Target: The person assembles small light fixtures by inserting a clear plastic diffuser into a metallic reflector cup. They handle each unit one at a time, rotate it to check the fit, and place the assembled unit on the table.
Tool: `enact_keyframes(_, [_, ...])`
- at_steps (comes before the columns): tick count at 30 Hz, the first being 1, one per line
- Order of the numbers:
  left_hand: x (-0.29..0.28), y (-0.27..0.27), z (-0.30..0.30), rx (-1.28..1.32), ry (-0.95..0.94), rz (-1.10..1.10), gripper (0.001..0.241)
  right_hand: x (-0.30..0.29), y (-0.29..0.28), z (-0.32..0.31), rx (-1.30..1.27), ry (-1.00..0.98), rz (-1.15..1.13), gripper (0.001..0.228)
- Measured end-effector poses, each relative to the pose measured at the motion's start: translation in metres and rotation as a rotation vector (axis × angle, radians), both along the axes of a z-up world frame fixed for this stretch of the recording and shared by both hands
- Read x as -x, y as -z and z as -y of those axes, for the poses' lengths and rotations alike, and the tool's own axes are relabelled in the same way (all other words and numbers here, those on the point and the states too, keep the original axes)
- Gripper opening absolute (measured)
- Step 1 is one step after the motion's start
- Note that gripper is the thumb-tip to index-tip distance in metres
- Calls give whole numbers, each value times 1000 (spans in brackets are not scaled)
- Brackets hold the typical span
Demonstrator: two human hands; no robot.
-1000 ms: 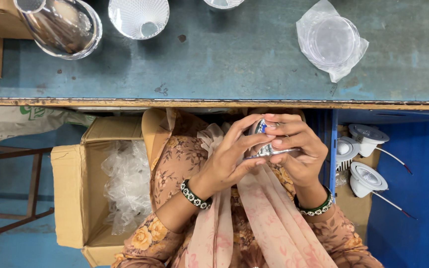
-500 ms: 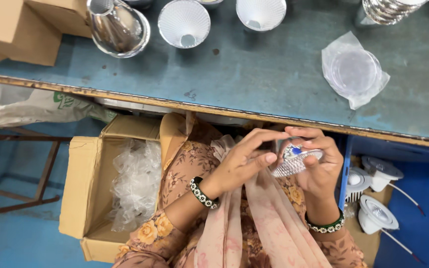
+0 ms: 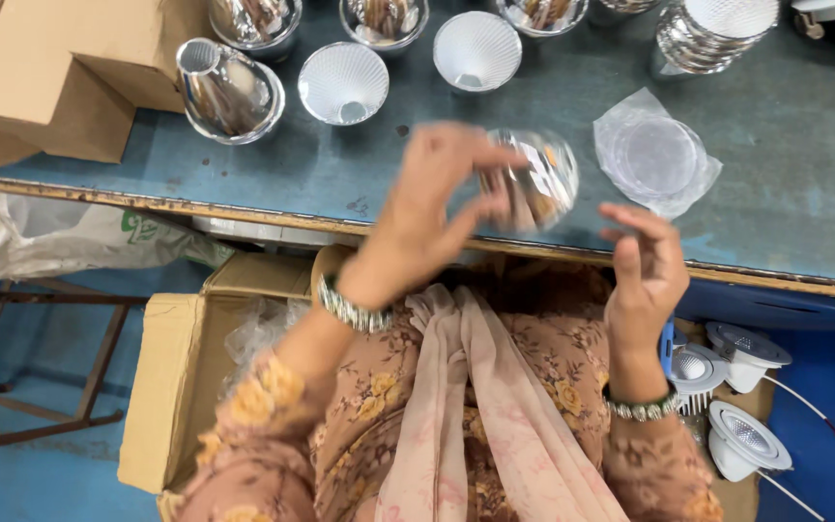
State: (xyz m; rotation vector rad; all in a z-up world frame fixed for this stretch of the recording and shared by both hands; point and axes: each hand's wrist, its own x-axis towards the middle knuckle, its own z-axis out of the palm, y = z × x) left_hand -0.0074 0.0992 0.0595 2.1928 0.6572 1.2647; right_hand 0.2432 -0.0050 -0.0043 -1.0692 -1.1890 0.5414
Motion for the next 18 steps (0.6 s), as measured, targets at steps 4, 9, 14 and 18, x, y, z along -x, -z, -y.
enact_keyframes(4, [-11,-24,-75,-254,-161,-131,46,-17,-1,-31,-7,304,362,34])
enact_keyframes(9, [-25,-31,-123,-356,-229,-231,49,-15,1,-31,12,337,377,32])
enact_keyframes(14, [-31,-22,-134,-358,-217,-278,51,-16,-5,-27,9,349,407,31])
enact_keyframes(18, [-29,-19,-135,-438,-259,-260,39,-15,-9,-30,-7,341,428,32])
